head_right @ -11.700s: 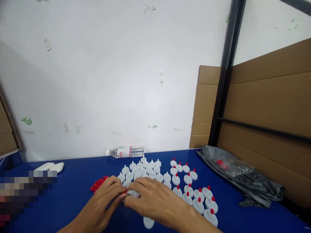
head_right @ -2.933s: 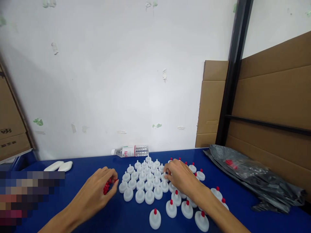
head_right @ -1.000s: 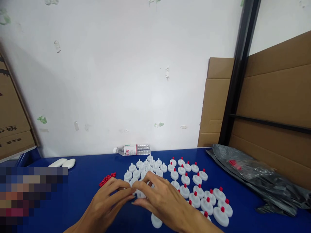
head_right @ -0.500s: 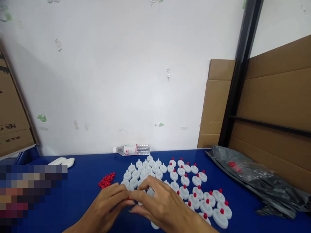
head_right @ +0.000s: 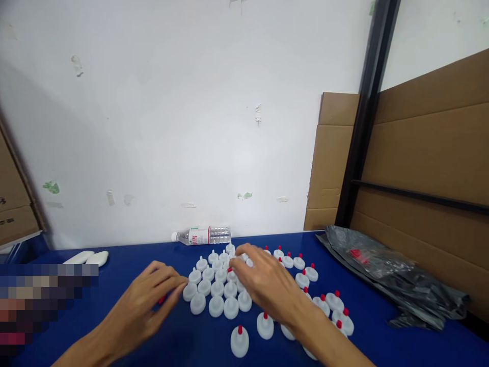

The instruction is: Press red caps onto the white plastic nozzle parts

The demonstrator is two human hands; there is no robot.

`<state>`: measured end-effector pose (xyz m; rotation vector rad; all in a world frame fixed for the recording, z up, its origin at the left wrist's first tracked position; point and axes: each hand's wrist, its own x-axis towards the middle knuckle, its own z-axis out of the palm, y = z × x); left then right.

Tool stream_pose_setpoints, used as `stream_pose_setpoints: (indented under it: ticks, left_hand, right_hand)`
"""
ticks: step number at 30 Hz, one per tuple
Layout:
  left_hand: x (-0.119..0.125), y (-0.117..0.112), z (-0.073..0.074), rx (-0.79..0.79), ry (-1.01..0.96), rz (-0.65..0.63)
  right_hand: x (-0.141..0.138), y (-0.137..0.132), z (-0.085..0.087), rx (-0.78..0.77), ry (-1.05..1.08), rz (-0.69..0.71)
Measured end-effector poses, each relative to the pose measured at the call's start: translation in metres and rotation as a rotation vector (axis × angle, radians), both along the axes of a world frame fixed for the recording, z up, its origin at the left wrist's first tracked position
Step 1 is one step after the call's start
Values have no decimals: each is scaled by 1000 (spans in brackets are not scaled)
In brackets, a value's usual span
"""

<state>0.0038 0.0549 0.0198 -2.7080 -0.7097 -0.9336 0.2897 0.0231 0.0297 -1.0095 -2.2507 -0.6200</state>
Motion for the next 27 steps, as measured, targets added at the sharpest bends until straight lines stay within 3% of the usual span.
stream_pose_setpoints:
  ticks: [4,7,20,27]
  left_hand:
    - [-27,26,1,-71,88,224]
    - [-41,41,-1,-136,139,293]
    - [-46,45,-9,-315,171,298]
    - [-43,46,-19,-318,168,296]
  right_hand:
    - [22,11,5,-76,-7,-155]
    - [29,16,4,-136,-89,-230]
    - [32,23,-9,-304,-168,-227]
    - [33,23,-8,-337,-144,-237]
